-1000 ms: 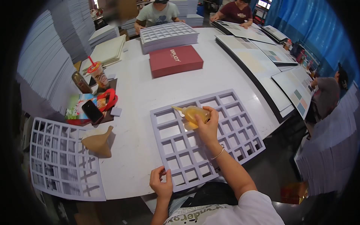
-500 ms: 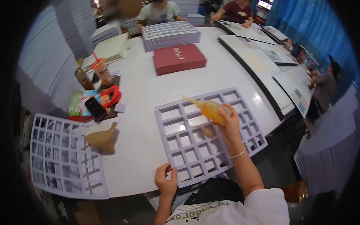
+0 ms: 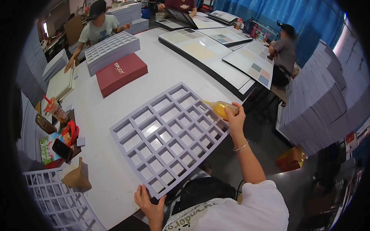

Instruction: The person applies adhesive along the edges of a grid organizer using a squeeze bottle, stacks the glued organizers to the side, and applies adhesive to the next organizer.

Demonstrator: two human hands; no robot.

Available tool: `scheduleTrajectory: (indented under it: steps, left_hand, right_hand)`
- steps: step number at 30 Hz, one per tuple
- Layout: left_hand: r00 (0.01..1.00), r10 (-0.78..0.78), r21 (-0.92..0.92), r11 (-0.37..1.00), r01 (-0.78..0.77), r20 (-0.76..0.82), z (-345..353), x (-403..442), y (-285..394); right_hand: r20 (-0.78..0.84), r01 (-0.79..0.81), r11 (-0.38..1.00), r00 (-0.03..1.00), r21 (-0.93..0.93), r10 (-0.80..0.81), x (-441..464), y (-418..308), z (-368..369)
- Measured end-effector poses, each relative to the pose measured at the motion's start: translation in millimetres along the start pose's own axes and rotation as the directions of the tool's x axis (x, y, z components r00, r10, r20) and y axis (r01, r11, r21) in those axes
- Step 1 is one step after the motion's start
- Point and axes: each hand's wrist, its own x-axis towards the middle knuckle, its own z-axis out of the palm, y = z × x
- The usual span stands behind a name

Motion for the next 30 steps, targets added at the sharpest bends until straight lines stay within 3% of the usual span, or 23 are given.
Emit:
scheduleTrajectory:
  steps: [10, 13, 17, 30]
  left_hand:
    - [0.999, 0.023, 0.014, 1.0, -0.023, 0.026, 4, 1, -8]
    - [0.999, 0.026, 0.013, 1.0, -0.026, 0.02, 6, 2, -6]
    - [0.999, 0.044, 0.014, 0.999, -0.044, 0.005, 5, 3, -5]
    - [0.991, 0.096, 0.024, 0.995, -0.094, -0.094, 9, 2, -5]
  right_hand:
    - [0.013, 0.107, 0.987, 0.994, -0.123, -0.106, 8, 31, 2]
    - [0.072, -0.024, 0.996, 0.997, -0.08, 0.029, -19, 0, 17]
    - [0.176, 0.086, 0.987, 0.983, -0.139, -0.061, -51, -3, 33]
    - [0.471, -0.036, 0.999, 0.881, -0.039, 0.05, -147, -34, 102]
